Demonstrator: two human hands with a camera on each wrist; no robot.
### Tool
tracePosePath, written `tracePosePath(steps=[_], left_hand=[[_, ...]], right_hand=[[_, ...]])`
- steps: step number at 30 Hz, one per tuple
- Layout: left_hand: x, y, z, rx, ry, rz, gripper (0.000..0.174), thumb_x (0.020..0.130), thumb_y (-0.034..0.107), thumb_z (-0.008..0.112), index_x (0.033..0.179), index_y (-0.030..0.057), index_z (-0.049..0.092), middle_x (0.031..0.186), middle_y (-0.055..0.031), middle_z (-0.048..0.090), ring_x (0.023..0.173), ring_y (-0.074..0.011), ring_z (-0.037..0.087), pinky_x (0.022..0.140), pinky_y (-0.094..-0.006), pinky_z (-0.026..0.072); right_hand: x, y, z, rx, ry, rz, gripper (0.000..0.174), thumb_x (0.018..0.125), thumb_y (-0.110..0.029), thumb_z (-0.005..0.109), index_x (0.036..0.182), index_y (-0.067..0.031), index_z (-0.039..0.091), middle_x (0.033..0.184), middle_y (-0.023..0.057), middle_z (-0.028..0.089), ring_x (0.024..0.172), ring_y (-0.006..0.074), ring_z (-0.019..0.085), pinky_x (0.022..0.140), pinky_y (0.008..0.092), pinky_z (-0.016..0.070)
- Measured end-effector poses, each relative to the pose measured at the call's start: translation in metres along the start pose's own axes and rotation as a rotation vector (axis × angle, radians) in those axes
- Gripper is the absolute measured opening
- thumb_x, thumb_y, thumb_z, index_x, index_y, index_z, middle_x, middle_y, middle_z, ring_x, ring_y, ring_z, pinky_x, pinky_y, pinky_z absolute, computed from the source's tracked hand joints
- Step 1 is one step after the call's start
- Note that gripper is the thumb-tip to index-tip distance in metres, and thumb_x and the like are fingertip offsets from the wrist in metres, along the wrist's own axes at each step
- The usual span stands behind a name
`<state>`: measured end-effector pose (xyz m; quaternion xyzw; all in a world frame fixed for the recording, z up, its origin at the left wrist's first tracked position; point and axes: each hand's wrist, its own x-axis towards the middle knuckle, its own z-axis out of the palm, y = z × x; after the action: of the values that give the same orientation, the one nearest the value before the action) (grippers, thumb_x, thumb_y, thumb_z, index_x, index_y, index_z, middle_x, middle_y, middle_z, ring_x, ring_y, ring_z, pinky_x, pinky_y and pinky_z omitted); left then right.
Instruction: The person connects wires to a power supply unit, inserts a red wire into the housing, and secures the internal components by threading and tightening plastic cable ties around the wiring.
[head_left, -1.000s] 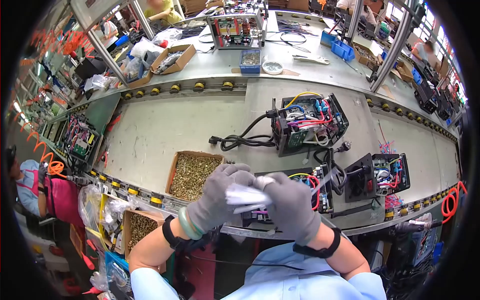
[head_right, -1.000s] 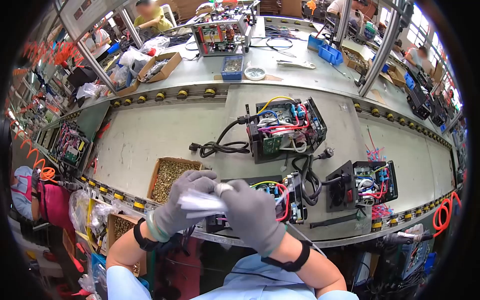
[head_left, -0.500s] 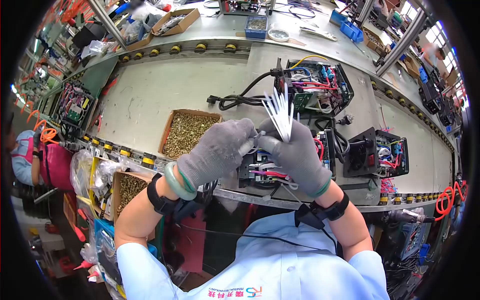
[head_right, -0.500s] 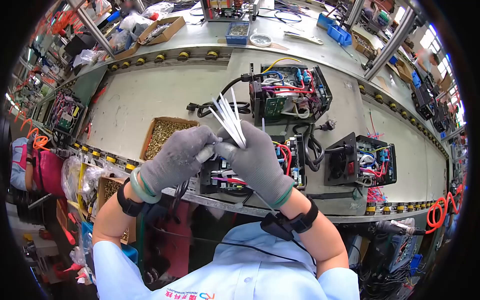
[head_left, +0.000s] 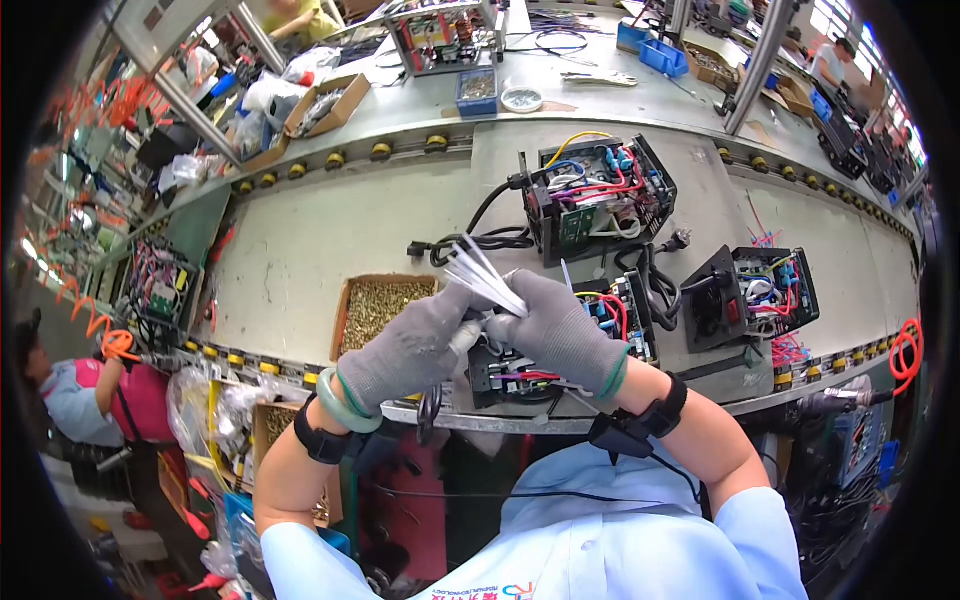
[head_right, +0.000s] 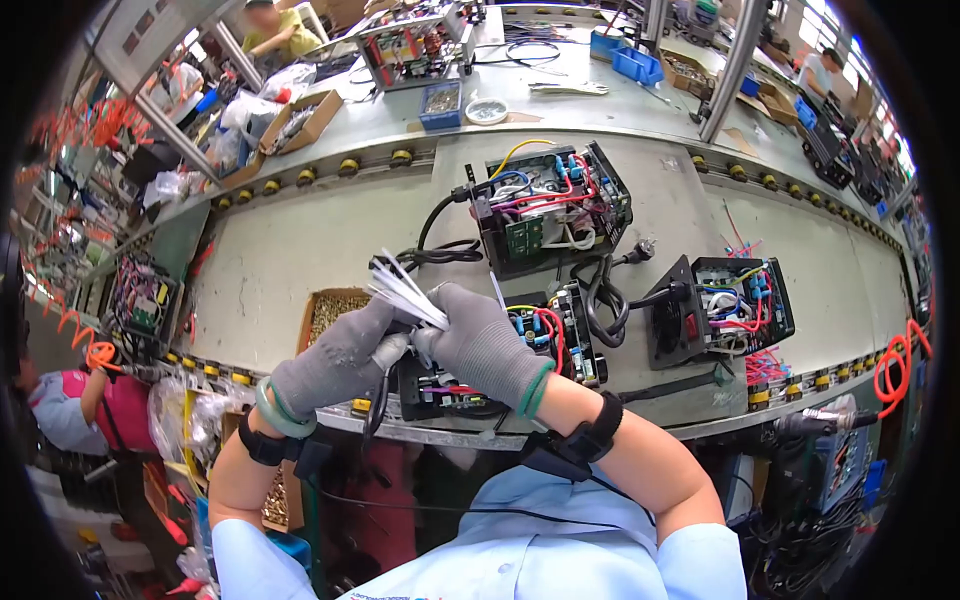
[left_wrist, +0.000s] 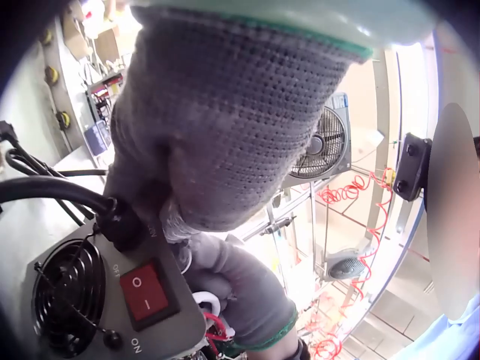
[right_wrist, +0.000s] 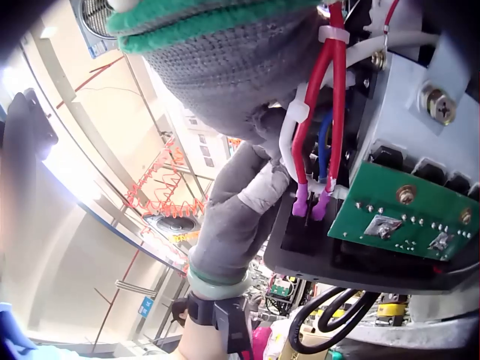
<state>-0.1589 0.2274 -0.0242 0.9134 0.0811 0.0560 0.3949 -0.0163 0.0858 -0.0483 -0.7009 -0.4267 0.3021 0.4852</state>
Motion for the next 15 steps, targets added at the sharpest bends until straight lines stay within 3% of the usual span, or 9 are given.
tracePosePath(steps=[4,6,7,14,15], left_hand=[[0.004,-0.006,-0.003,0.065,-0.029,0.143,0.020,0.093,0.007,0.062,0.112,0.0011,0.059,0.099,-0.0148,0.067,0.088,-0.0259,0.067,0.082,-0.0351,0.0522],[0.004,0.000,-0.002,-0.216,-0.068,0.135,0.021,0.089,0.010,0.067,0.107,0.0029,0.059,0.092,-0.0149,0.066,0.082,-0.0303,0.067,0.075,-0.0369,0.0525],[0.002,-0.001,-0.006,-0.174,-0.114,0.025,0.026,0.088,0.007,0.070,0.111,0.0007,0.059,0.096,-0.0048,0.064,0.091,-0.0077,0.057,0.082,-0.0264,0.0483],[0.004,-0.003,-0.002,-0.181,-0.089,0.044,0.025,0.088,0.006,0.069,0.111,0.0000,0.061,0.095,-0.0057,0.066,0.088,-0.0094,0.060,0.080,-0.0285,0.0504],[0.004,-0.004,-0.004,-0.189,-0.105,0.035,0.026,0.086,0.003,0.069,0.110,0.0000,0.062,0.097,-0.0098,0.069,0.086,-0.0162,0.066,0.080,-0.0315,0.0528]], right_hand=[[-0.009,-0.002,0.005,-0.202,0.093,-0.147,0.022,0.086,-0.017,0.067,0.100,-0.0011,0.063,0.079,0.0191,0.068,0.074,0.0362,0.069,0.066,0.0412,0.0557],[-0.017,-0.003,0.010,-0.518,0.248,-0.497,0.013,0.084,-0.013,0.064,0.095,-0.0058,0.062,0.074,0.0147,0.064,0.068,0.0306,0.069,0.058,0.0403,0.0539],[-0.021,-0.007,0.009,-0.680,0.221,-0.586,0.009,0.082,-0.011,0.062,0.091,-0.0085,0.060,0.073,0.0110,0.060,0.064,0.0264,0.068,0.052,0.0386,0.0517],[-0.013,-0.001,0.009,-0.762,0.224,-0.510,0.019,0.074,-0.006,0.067,0.092,-0.0067,0.063,0.087,0.0120,0.065,0.071,0.0287,0.068,0.058,0.0399,0.0537],[-0.012,-0.004,0.007,-0.760,0.195,-0.500,0.014,0.075,-0.007,0.069,0.087,-0.0042,0.061,0.084,0.0124,0.064,0.075,0.0301,0.068,0.060,0.0403,0.0528]])
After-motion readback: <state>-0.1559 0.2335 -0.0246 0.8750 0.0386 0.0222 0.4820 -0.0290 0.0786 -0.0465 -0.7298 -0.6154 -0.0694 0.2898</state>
